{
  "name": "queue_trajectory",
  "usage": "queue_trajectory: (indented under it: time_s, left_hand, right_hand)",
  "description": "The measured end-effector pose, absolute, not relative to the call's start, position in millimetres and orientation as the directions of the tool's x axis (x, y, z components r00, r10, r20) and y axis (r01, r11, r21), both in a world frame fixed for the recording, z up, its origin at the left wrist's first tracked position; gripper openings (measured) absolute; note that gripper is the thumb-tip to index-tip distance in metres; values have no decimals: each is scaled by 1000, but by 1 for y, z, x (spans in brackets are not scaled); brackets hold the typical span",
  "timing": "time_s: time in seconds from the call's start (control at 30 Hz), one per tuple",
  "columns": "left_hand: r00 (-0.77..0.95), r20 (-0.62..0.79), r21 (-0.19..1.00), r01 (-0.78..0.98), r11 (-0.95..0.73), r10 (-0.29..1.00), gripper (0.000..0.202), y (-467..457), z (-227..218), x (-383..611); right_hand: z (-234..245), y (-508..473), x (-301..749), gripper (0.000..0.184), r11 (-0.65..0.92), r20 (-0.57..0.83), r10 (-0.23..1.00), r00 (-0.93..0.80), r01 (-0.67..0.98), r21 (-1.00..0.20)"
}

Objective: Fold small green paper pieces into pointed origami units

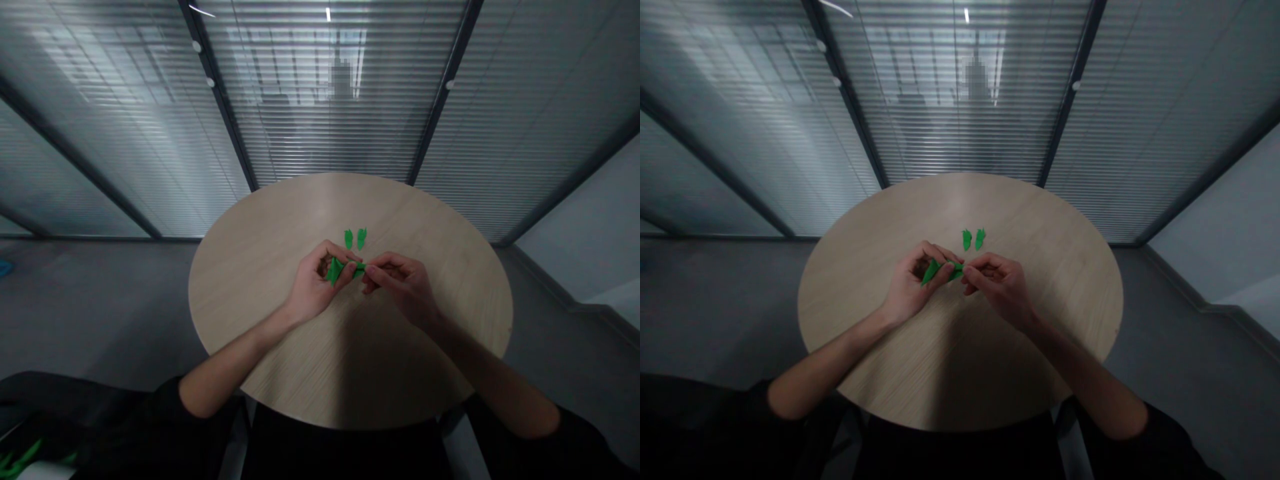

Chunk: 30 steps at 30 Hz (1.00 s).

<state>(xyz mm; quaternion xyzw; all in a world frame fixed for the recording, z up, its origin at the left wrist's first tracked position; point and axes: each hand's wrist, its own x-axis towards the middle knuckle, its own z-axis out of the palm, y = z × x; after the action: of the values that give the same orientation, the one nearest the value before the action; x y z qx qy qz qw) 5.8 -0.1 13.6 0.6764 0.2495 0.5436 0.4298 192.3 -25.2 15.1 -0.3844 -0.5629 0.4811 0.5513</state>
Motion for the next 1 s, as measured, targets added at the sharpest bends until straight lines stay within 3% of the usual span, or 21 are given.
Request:
queue_trajectory:
  time_s: [0.43,1.0]
  left_hand:
    - [277,511,859,-156,-487,814,18,-1,15,7]
    - [315,588,801,-95,-592,745,11,-1,13,4]
  right_hand:
    - [12,-24,191,25,275,293,950,-107,-154,-949]
    - [14,-27,189,20,307,318,943,-102,-105,-946]
